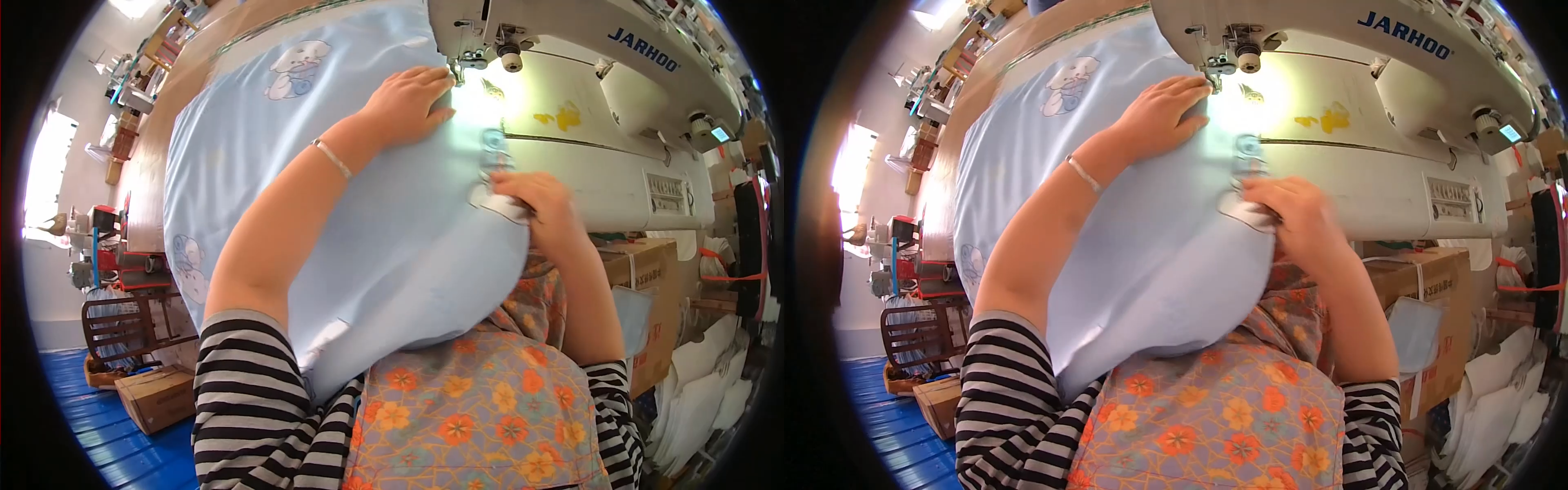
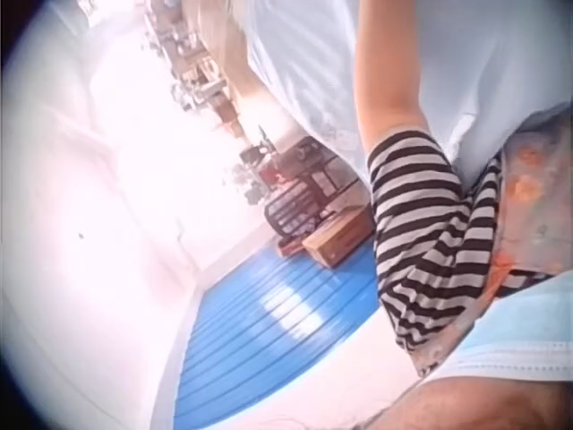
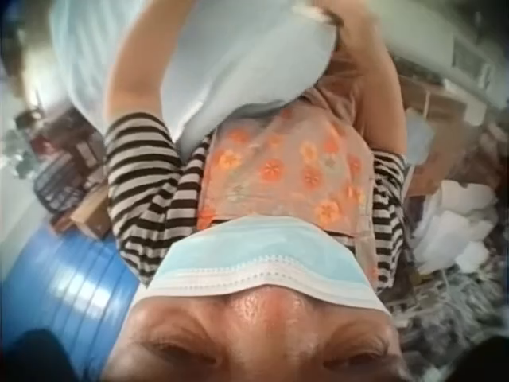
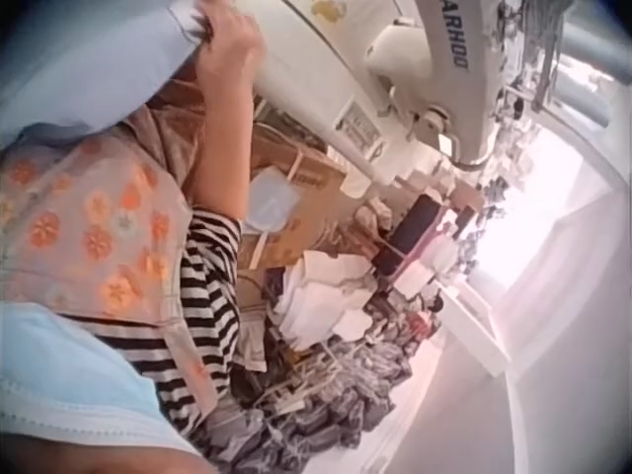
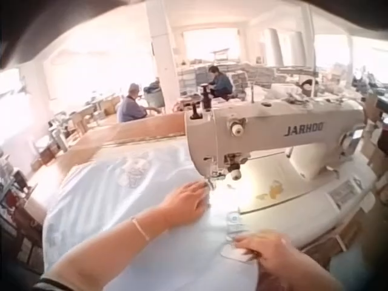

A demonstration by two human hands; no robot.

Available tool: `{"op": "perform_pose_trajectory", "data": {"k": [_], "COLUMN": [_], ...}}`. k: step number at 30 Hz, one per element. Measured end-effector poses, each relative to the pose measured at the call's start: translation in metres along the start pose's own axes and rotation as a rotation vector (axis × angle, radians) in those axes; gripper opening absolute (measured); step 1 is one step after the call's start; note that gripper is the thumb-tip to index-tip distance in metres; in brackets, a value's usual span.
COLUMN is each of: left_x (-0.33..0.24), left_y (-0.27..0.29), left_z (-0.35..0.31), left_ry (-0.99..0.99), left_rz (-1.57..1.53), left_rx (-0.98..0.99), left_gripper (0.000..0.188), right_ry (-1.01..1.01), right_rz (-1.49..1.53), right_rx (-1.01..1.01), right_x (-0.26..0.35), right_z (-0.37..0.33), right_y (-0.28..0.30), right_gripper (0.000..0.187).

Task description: Sewing pocket fabric pieces onto light blue textile panels using an industrial sewing machine.

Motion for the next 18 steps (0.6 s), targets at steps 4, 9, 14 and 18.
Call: {"op": "perform_pose_trajectory", "data": {"k": [4, 9, 14, 18], "left_x": [-0.006, 0.129, 0.214, 0.205], "left_y": [0.016, 0.066, 0.105, 0.124], "left_z": [-0.042, -0.155, -0.274, -0.287], "left_ry": [0.006, 0.597, 1.228, 1.405], "left_rz": [-0.082, 0.319, 0.445, 0.417], "left_rx": [0.055, -0.042, -0.002, 0.001], "left_gripper": [0.045, 0.043, 0.072, 0.082], "right_ry": [-0.141, -0.243, -0.368, -0.396], "right_rz": [-0.030, -0.101, 0.092, 0.086], "right_rx": [-0.033, -0.068, -0.141, -0.174], "right_x": [-0.013, -0.024, -0.037, -0.041], "right_z": [-0.063, -0.130, -0.152, -0.155], "right_y": [0.039, 0.062, 0.063, 0.063], "right_gripper": [0.021, 0.019, 0.021, 0.021]}}
Point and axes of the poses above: each hand's wrist, its own z-axis towards the middle knuckle, its own y-axis out of the back of the hand, x = y × z, the point moved 6 cm from there along z, towards the middle knuckle, and after that the axes turned 6 degrees about -y, right-handed, at the moved point
